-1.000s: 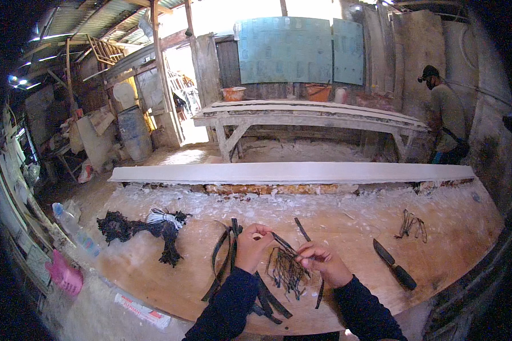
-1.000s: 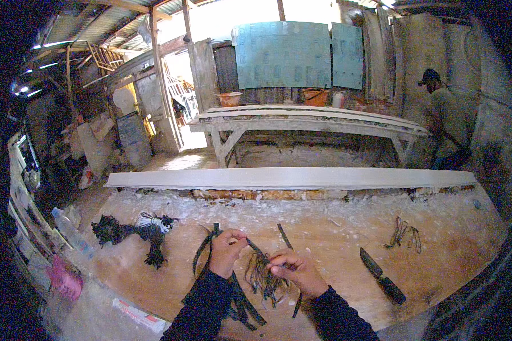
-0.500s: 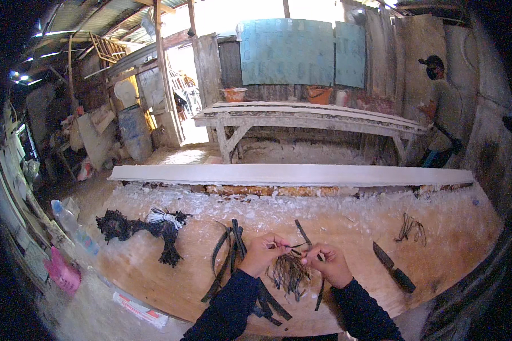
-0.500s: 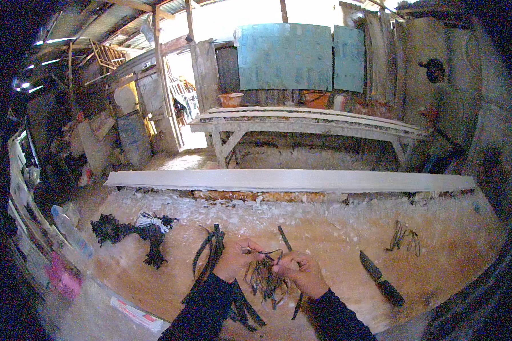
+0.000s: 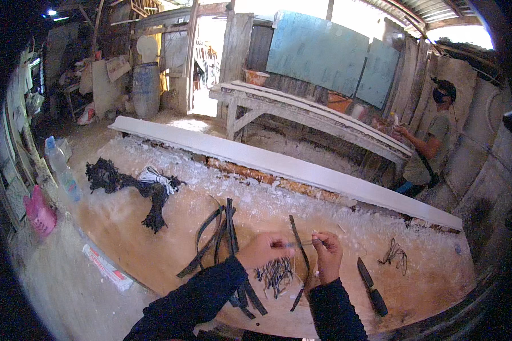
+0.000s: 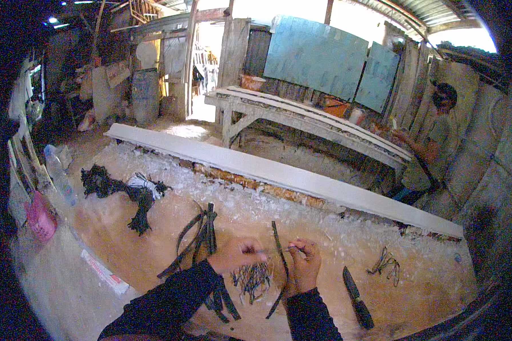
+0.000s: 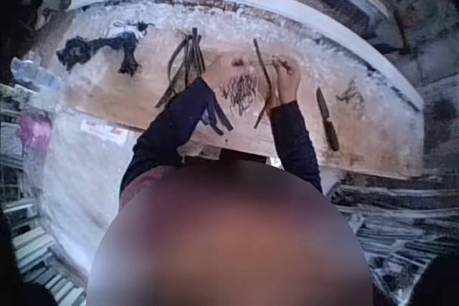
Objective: The person separates thin black strips from a larger piece by hand, pulling them apart and placing them on the table. A coworker in the background works on a long white board, but the camera wearer focuses on the black strips.
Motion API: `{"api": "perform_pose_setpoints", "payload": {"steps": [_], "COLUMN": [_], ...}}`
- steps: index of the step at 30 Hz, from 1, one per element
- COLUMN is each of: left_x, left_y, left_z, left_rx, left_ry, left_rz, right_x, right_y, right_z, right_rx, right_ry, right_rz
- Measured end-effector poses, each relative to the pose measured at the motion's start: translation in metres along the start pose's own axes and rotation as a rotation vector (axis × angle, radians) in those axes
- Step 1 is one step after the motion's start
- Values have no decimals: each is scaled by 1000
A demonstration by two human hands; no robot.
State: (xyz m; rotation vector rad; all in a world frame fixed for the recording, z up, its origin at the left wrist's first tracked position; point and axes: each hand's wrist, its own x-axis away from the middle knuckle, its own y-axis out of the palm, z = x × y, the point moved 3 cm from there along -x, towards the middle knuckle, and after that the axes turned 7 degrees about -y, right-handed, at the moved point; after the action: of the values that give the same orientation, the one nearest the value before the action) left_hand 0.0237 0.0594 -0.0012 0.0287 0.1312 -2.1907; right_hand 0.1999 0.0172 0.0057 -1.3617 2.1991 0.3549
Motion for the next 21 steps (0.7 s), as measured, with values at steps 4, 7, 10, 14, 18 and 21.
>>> {"api": "perform_pose_setpoints", "payload": {"steps": [4, 7, 10, 14, 18, 21], "left_x": [-7, -6, -8, 5, 15, 12], "left_y": [-39, -57, -71, -59, -36, -31], "left_z": [-7, -7, -3, 12, 30, 32], "left_rx": [-14, -108, 27, 581, 495, 241], "left_ry": [5, 146, 47, -237, -185, -110], "left_rz": [384, 599, 601, 158, -109, -33], "right_x": [17, 33, 50, 48, 32, 30], "right_y": [17, 35, 41, 36, 27, 23], "right_z": [-10, -38, -62, -62, -39, -28], "right_rx": [-153, -301, -221, -225, -151, -48], "right_ry": [129, 89, 88, 84, 154, 162], "right_rz": [-158, -478, -735, -475, -273, -258]}}
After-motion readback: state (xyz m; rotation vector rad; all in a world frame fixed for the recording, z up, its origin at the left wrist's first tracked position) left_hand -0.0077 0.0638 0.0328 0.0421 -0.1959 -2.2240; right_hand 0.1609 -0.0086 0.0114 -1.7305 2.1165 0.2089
